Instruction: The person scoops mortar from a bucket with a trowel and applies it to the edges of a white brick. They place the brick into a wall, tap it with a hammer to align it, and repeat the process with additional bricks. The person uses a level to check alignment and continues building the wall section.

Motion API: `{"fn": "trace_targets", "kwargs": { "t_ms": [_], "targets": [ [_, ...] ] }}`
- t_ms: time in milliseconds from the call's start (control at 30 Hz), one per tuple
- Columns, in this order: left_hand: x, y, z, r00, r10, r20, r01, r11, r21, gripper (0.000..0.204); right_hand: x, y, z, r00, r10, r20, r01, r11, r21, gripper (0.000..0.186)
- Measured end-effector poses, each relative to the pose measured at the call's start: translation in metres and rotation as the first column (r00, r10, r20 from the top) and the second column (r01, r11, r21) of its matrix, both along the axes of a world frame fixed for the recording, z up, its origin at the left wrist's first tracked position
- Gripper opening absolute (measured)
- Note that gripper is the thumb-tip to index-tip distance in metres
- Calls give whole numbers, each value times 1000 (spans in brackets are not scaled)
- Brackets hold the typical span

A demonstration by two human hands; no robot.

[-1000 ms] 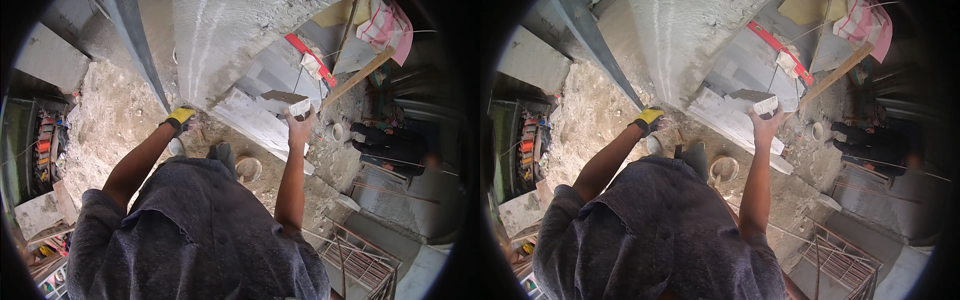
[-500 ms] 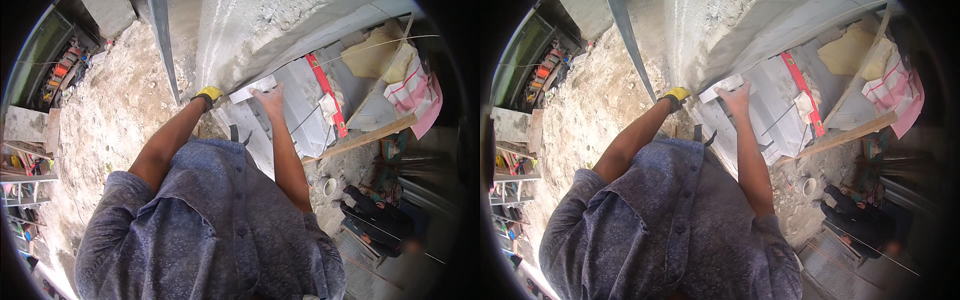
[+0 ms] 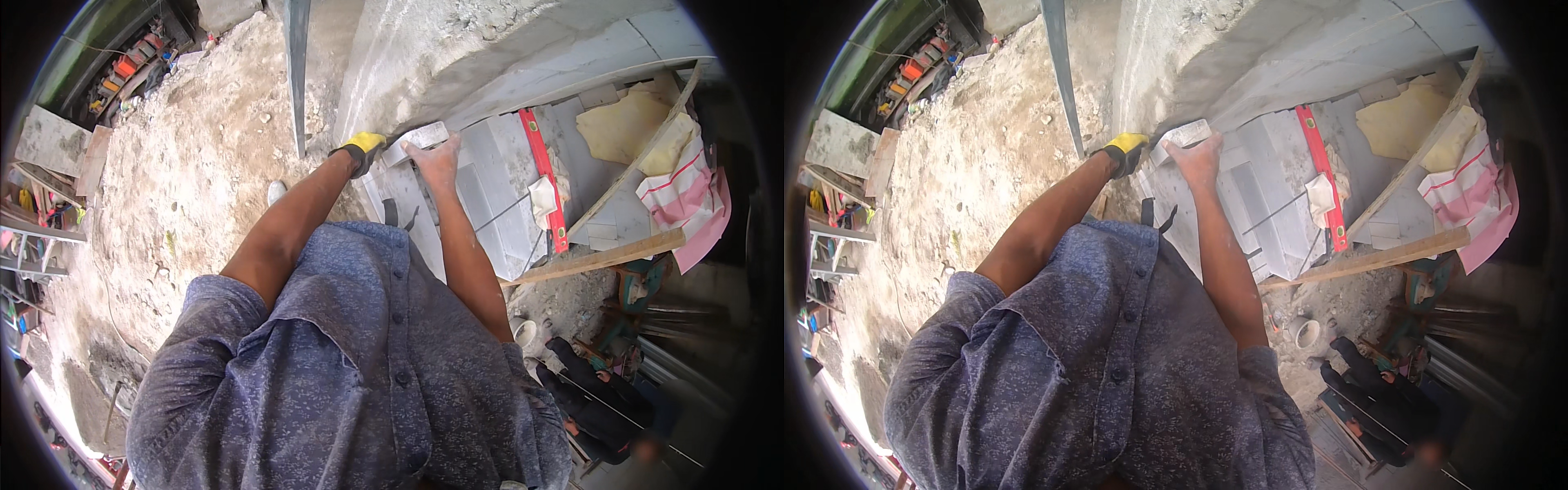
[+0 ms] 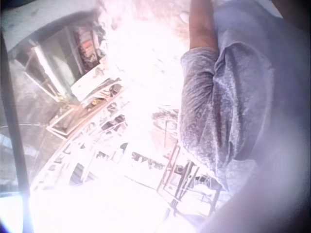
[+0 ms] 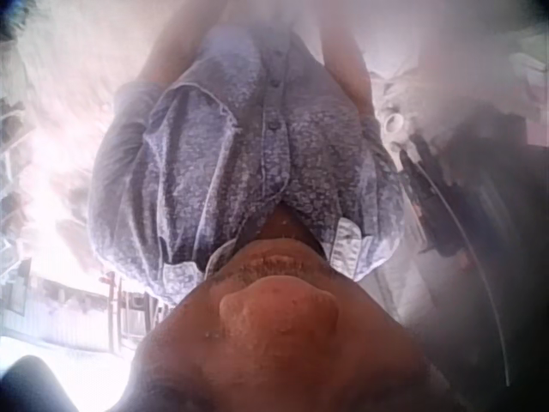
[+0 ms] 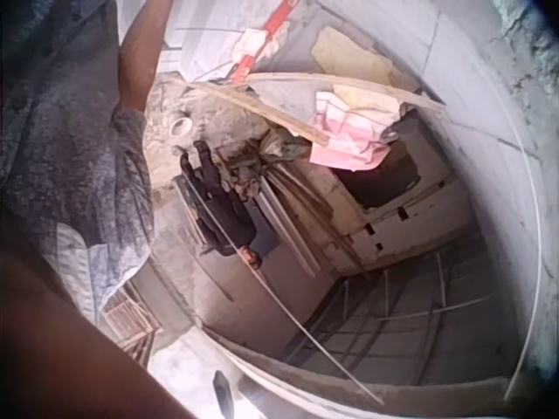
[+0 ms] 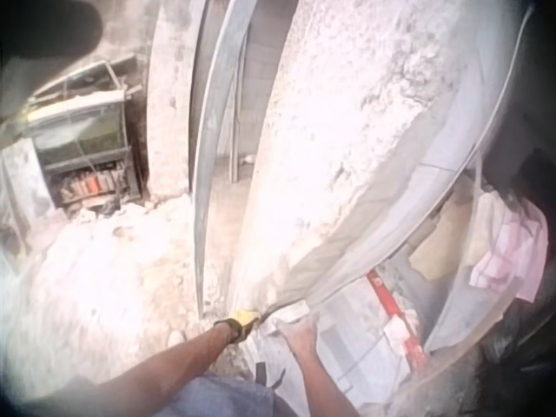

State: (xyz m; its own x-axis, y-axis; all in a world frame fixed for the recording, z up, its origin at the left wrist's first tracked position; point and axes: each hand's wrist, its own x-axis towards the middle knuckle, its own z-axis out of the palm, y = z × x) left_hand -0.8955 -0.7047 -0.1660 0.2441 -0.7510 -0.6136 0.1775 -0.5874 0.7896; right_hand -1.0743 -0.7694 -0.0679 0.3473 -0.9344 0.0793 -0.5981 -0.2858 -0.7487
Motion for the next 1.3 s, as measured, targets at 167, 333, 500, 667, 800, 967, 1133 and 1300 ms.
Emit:
{"fn": "trace_targets", "kwargs": {
  "t_ms": [167,333,500,667,800,967,1133,1300],
  "targets": [
    [-5,6,-15,1000,-5,3,5,1000,16,13,-1,1,-3,1000,-1,7,1,1000,0,96],
    [-21,15,-34,955,-144,258,174,980,-98,11,-2,-1,-5,999,6,-36,-5,1000,29,104],
    [-41,24,-86,988,115,108,-85,965,-248,18,2,-11,-16,989,99,108,-111,988,111,102],
    [-52,21,-48,970,135,204,-86,969,-232,24,-30,-36,-43,988,113,108,-122,989,80,77],
    [-27,20,-30,993,102,57,-95,990,-104,25,-24,-29,-18,989,104,105,-125,969,215,71],
    [-43,-9,-22,850,315,-422,-263,948,177,27,-34,-43,-21,974,156,162,-200,931,306,86],
    [-24,-6,-116,875,174,-451,-183,983,23,33,-25,-35,-2,955,201,220,-265,910,318,84],
    [-25,4,-142,988,-43,-149,33,997,-72,40,-27,-34,4,929,228,291,-327,876,356,82]
  ]
}}
